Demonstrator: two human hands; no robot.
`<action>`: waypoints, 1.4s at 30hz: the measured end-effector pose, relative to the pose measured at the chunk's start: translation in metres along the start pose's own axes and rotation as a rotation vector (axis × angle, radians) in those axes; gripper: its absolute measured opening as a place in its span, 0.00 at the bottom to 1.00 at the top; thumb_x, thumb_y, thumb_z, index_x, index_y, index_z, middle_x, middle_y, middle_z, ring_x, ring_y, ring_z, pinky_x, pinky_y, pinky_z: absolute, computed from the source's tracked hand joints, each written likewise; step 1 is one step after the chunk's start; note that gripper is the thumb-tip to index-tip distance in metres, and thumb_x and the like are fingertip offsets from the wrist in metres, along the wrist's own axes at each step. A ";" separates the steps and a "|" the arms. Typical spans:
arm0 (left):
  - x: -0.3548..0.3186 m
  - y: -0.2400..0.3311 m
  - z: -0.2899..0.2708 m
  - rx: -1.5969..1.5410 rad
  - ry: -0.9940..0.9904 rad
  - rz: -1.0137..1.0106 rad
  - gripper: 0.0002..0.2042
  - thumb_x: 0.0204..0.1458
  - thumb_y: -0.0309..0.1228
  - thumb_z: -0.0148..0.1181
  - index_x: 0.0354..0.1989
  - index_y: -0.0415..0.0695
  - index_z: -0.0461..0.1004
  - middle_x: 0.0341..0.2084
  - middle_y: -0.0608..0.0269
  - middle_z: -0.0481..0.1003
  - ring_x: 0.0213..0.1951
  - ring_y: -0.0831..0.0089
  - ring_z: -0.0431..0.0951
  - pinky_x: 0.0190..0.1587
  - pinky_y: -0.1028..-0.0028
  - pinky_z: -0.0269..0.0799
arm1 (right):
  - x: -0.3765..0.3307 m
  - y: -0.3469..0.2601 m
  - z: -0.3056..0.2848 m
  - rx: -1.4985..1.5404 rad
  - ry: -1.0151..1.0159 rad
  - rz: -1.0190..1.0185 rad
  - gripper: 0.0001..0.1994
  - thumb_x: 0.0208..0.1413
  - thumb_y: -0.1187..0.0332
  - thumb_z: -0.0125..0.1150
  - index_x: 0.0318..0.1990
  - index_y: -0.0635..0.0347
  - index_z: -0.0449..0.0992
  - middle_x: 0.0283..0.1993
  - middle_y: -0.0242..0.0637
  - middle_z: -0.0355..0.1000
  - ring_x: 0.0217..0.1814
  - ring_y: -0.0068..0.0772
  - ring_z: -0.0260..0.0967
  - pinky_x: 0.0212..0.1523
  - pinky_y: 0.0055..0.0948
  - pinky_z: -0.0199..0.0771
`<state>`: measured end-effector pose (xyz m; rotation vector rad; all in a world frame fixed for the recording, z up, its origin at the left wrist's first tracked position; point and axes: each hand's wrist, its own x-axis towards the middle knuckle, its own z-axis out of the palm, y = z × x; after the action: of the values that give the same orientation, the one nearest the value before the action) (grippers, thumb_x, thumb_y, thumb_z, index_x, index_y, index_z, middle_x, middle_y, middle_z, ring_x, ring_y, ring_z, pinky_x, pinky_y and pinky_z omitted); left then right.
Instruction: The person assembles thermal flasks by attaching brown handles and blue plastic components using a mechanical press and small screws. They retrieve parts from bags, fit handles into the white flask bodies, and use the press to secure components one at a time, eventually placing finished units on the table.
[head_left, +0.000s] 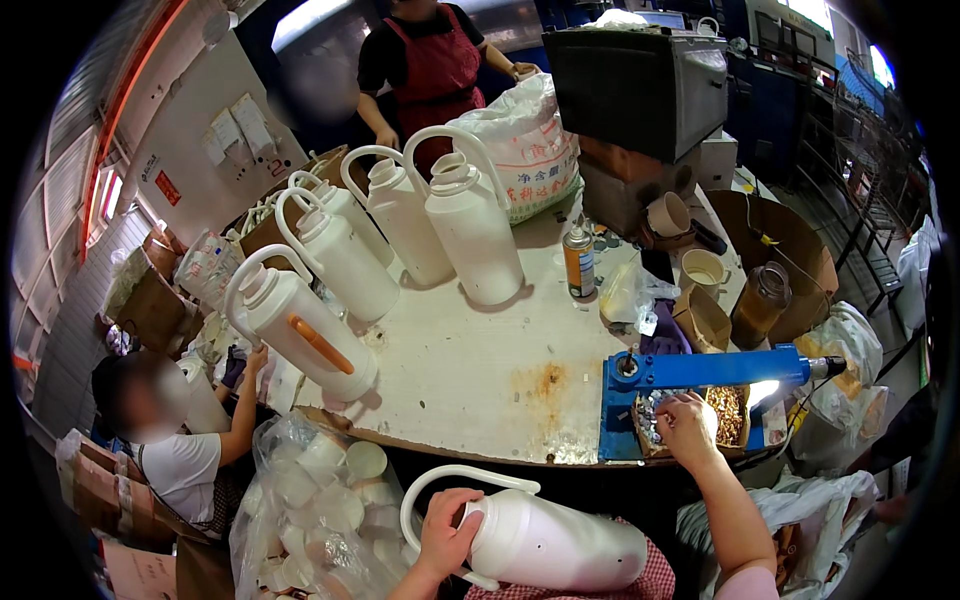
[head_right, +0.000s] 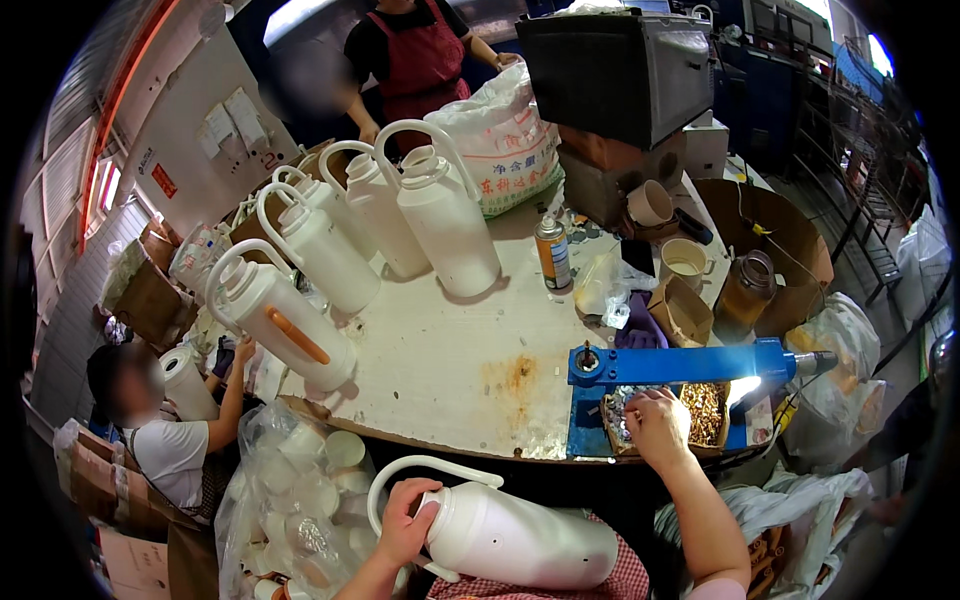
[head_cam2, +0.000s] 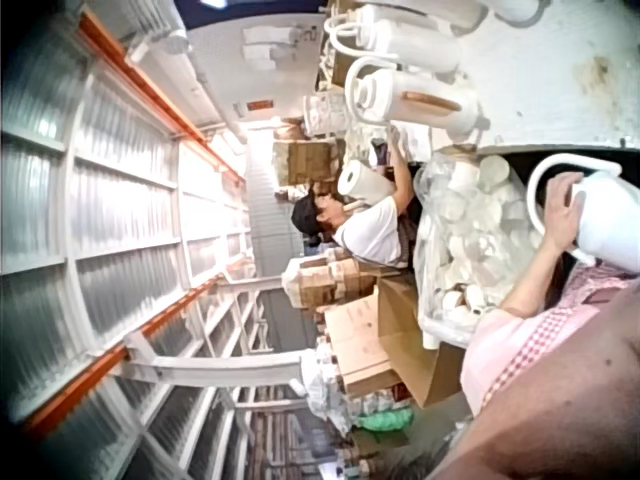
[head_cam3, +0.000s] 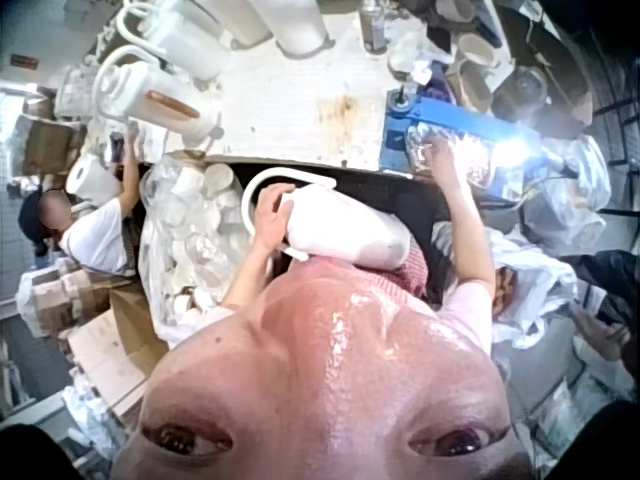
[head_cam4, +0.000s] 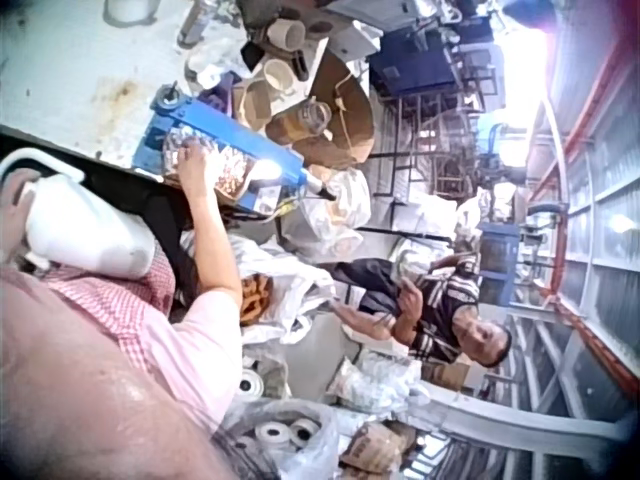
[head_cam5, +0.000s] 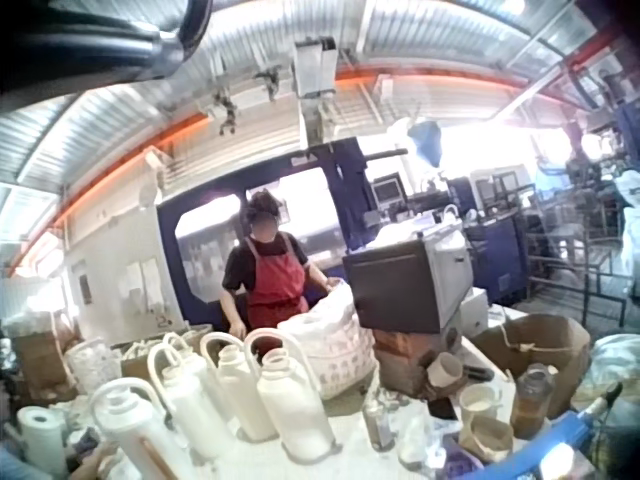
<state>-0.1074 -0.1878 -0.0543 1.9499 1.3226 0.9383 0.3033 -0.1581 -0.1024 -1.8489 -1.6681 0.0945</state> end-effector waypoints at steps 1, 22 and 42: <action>0.001 -0.001 0.002 0.000 0.002 0.003 0.14 0.50 0.26 0.62 0.46 0.42 0.79 0.45 0.56 0.78 0.48 0.56 0.74 0.54 0.62 0.69 | 0.001 0.003 0.002 0.011 0.043 -0.004 0.03 0.45 0.71 0.65 0.28 0.57 0.82 0.29 0.38 0.78 0.36 0.42 0.77 0.40 0.39 0.76; 0.011 -0.008 -0.002 -0.108 -0.021 -0.085 0.17 0.48 0.20 0.57 0.49 0.39 0.75 0.48 0.53 0.72 0.52 0.58 0.72 0.60 0.64 0.66 | 0.012 0.007 -0.009 0.042 0.003 0.066 0.07 0.58 0.69 0.60 0.40 0.62 0.74 0.37 0.47 0.74 0.43 0.55 0.72 0.44 0.48 0.72; -0.001 -0.011 0.008 -0.166 -0.081 -0.076 0.16 0.56 0.27 0.56 0.52 0.39 0.73 0.50 0.53 0.72 0.54 0.58 0.70 0.60 0.63 0.64 | 0.003 0.008 -0.007 -0.122 -0.147 0.014 0.04 0.49 0.67 0.65 0.32 0.51 0.82 0.40 0.34 0.75 0.48 0.41 0.73 0.49 0.38 0.75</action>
<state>-0.1066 -0.1857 -0.0680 1.7804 1.2240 0.8936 0.3137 -0.1586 -0.0994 -1.9861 -1.7954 0.1407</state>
